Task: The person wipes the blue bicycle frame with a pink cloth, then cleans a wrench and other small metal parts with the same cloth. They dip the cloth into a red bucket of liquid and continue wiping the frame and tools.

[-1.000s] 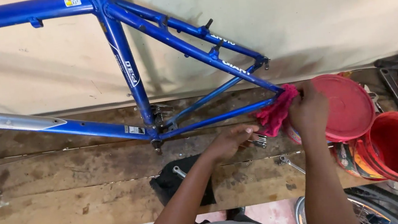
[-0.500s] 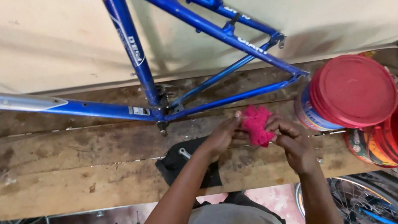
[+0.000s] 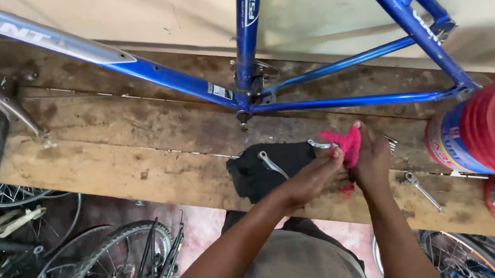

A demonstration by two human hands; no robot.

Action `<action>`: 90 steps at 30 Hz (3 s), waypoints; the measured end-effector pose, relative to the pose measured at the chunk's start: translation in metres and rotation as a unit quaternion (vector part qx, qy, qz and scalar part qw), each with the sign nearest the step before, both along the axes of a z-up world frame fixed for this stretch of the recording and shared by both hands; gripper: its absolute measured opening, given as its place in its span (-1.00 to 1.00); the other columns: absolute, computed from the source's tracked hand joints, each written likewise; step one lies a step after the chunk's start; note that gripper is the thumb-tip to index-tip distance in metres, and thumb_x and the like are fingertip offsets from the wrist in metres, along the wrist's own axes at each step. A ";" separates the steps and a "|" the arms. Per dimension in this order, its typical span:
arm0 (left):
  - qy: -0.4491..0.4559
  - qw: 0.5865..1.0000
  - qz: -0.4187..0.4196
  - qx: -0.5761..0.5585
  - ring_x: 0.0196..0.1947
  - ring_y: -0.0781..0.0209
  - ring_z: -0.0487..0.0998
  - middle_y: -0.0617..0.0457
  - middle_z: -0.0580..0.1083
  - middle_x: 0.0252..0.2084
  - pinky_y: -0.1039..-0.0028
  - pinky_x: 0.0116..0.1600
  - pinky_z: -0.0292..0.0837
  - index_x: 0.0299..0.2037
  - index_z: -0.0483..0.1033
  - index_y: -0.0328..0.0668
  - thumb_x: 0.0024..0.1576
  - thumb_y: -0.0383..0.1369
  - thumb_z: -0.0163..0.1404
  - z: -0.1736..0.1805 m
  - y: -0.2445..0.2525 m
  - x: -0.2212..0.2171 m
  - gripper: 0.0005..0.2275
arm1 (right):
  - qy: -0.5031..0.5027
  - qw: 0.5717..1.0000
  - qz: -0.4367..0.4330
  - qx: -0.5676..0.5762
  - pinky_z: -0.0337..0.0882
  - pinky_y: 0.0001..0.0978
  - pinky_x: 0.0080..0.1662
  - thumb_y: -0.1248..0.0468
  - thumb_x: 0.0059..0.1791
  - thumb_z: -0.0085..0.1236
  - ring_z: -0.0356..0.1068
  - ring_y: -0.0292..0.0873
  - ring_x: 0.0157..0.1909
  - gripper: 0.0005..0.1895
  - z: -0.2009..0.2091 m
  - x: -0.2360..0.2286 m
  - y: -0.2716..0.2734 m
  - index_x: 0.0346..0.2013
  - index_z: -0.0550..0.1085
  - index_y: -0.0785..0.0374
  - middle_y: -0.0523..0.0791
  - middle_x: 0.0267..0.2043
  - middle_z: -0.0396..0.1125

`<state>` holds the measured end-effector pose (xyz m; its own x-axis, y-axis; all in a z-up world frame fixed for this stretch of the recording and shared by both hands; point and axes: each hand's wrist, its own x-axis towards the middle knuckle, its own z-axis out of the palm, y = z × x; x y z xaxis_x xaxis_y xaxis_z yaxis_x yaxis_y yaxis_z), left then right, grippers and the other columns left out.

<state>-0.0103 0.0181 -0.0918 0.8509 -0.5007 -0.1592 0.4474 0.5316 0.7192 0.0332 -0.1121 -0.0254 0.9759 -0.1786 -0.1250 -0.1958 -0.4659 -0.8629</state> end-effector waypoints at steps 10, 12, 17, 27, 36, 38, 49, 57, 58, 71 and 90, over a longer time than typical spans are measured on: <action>-0.124 0.992 -0.001 0.010 0.18 0.06 0.41 -0.31 0.46 0.08 0.19 0.30 0.31 0.15 0.40 -0.52 0.37 -0.48 -0.24 0.070 0.079 -0.010 -0.74 | 0.095 0.990 0.054 -0.086 0.31 0.11 -0.08 0.15 0.12 -0.19 0.30 0.28 -0.11 -0.61 -0.051 0.024 -0.043 -0.32 0.47 0.40 0.22 -0.26 0.33; -0.055 0.959 0.134 0.244 -0.19 0.06 0.58 -0.27 0.58 -0.20 0.27 0.01 0.51 -0.01 0.53 -0.40 0.25 -0.40 -0.06 0.059 0.109 -0.009 -0.77 | 0.058 0.974 -0.088 0.200 0.33 -0.14 -0.24 0.07 0.16 -0.19 0.23 0.04 -0.35 -0.58 -0.027 0.009 -0.039 -0.45 0.36 0.27 0.04 -0.46 0.21; -0.005 0.889 0.176 0.422 -0.48 0.40 0.56 0.09 0.59 -0.46 0.65 -0.32 0.48 -0.16 0.66 0.01 0.03 -0.34 0.22 0.052 0.125 -0.010 -0.82 | 0.014 0.834 -0.206 0.512 0.44 -0.35 -0.21 -0.10 0.11 -0.10 0.31 -0.17 -0.43 -0.54 -0.008 -0.008 -0.038 -0.54 0.34 0.10 -0.16 -0.55 0.23; -0.385 0.691 0.042 0.610 0.05 -0.13 0.39 -0.07 0.43 -0.03 0.06 0.10 0.30 0.02 0.49 -0.05 0.04 -0.20 0.00 0.017 0.036 0.041 -0.66 | -0.124 0.809 -0.187 0.543 0.45 -0.45 -0.12 0.48 -0.12 0.10 0.33 -0.25 -0.41 -0.83 -0.012 -0.005 -0.039 -0.45 0.33 0.17 -0.20 -0.52 0.18; -0.481 0.573 0.052 0.661 -0.10 -0.07 0.41 -0.17 0.41 -0.19 0.23 -0.05 0.22 -0.18 0.50 -0.30 0.10 -0.38 0.02 -0.025 0.009 0.056 -0.84 | -0.143 0.821 -0.212 0.511 0.40 -0.55 -0.09 0.41 -0.11 0.05 0.35 -0.31 -0.34 -0.84 0.006 -0.035 -0.053 -0.38 0.31 0.08 -0.25 -0.47 0.23; -0.470 0.577 0.058 0.665 -0.11 -0.09 0.41 -0.14 0.40 -0.21 0.20 -0.07 0.22 -0.20 0.48 -0.30 0.09 -0.34 0.01 -0.032 0.008 0.056 -0.81 | -0.140 0.822 -0.215 0.508 0.43 -0.54 -0.10 0.42 -0.11 0.03 0.37 -0.30 -0.33 -0.86 0.008 -0.040 -0.055 -0.35 0.32 0.12 -0.23 -0.46 0.24; -0.032 0.993 0.103 0.045 -0.73 0.35 0.24 0.04 0.23 -0.65 0.52 -0.56 0.33 0.10 0.23 -0.28 0.21 -0.37 -0.21 0.037 0.033 0.030 -0.72 | -0.131 0.871 -0.154 0.447 0.48 -0.47 -0.16 0.37 -0.10 0.07 0.43 -0.20 -0.28 -0.74 0.021 -0.036 -0.039 -0.14 0.37 0.38 -0.02 -0.34 0.33; -0.055 0.990 0.106 0.075 -0.81 0.45 0.16 0.17 0.14 -0.77 0.70 -0.68 0.08 0.12 0.42 -0.25 0.34 -0.32 -0.27 0.091 0.017 0.008 -0.72 | -0.202 0.964 0.086 0.153 0.32 -0.14 0.12 0.33 0.02 0.08 0.37 0.01 0.05 -0.70 0.051 -0.023 0.028 0.00 0.45 0.43 0.12 -0.12 0.38; -0.056 0.990 0.105 0.073 -0.81 0.45 0.16 0.17 0.14 -0.77 0.70 -0.68 0.08 0.12 0.42 -0.25 0.34 -0.32 -0.27 0.099 0.019 0.005 -0.72 | -0.203 0.964 0.086 0.150 0.32 -0.14 0.12 0.33 0.02 0.08 0.37 0.01 0.05 -0.70 0.050 -0.023 0.032 0.00 0.45 0.43 0.12 -0.12 0.38; -0.213 0.918 0.192 0.274 -0.51 0.17 0.45 -0.11 0.46 -0.55 0.42 -0.34 0.37 0.06 0.48 -0.31 0.22 -0.40 -0.07 0.142 0.054 -0.004 -0.75 | 0.045 0.850 -0.067 0.520 0.54 -0.31 -0.39 -0.08 0.10 -0.13 0.52 -0.07 -0.46 -0.56 0.006 0.011 0.001 -0.19 0.44 0.24 0.05 -0.50 0.42; -0.278 0.860 0.237 0.355 -0.27 -0.39 0.50 -0.37 0.46 -0.23 0.04 -0.27 0.47 0.10 0.36 -0.44 0.22 -0.49 -0.11 0.201 0.066 -0.012 -0.73 | -0.038 0.891 0.022 0.453 0.52 -0.09 -0.07 -0.02 0.12 -0.21 0.50 0.11 -0.19 -0.52 0.030 -0.024 0.000 -0.10 0.36 0.40 0.22 -0.27 0.39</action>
<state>-0.0227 0.0837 0.1097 0.9760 -0.0207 0.2166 -0.2175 -0.1026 0.9706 0.0093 -0.1125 0.0045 0.9913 0.0005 -0.1320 -0.1199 0.4221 -0.8986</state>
